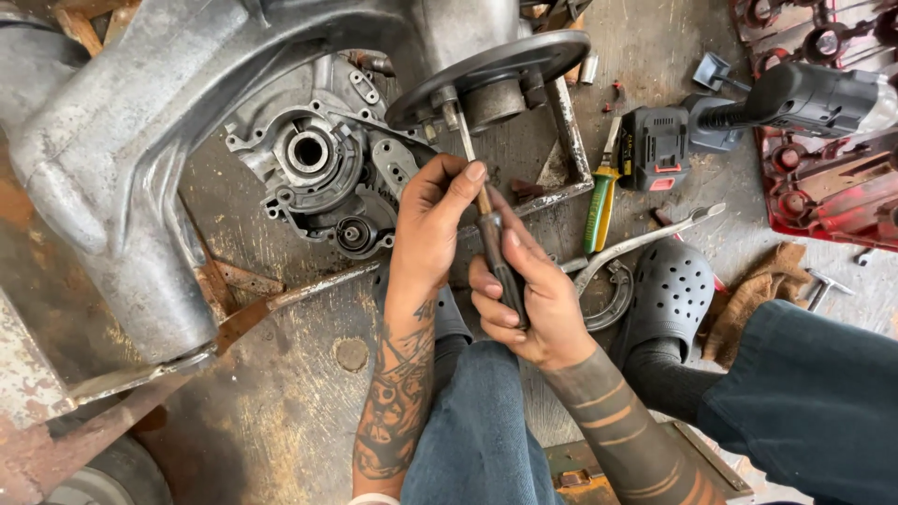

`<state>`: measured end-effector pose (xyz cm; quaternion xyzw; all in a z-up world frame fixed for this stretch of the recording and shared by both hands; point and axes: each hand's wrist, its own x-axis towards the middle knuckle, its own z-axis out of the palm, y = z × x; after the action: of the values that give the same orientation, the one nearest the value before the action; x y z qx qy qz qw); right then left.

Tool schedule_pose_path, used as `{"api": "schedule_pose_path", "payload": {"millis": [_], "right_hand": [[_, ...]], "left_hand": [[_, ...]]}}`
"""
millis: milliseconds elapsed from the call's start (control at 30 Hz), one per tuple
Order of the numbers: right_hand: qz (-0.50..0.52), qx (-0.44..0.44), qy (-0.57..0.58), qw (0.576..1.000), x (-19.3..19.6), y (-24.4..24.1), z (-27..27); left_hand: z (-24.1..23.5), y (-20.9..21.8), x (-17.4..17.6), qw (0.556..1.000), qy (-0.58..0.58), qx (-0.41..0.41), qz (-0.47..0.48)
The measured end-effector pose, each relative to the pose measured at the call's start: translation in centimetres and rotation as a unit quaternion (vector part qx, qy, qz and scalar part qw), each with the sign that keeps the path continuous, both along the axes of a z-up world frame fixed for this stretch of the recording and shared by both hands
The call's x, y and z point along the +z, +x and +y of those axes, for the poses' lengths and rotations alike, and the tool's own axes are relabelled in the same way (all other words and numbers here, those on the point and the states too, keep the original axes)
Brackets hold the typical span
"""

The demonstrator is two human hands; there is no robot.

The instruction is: Disassembling and inspecting motorcycle engine components using hand tools

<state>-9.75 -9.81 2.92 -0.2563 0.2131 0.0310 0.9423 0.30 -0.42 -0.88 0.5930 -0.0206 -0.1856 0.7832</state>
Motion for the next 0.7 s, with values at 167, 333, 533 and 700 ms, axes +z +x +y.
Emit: {"api": "schedule_pose_path", "payload": {"millis": [167,333,533,700], "right_hand": [[-0.004,0.093,0.030,0.995,-1.6,0.4,-3.0],[0.004,0.221,-0.200,0.954,-1.9,0.0,-9.5],[-0.057,0.230,-0.216,0.947,-3.9,-1.7,-15.6],[-0.077,0.168,-0.185,0.965,-5.4,-2.1,-16.7]], "left_hand": [[-0.6,0.2,-1.1,1.000,0.021,-0.021,-0.008],[0.1,0.8,-2.0,0.996,0.059,-0.071,0.013],[1.2,1.3,-0.8,0.958,0.259,-0.125,-0.025],[-1.0,1.7,-2.0,0.877,0.419,-0.214,-0.100]]}}
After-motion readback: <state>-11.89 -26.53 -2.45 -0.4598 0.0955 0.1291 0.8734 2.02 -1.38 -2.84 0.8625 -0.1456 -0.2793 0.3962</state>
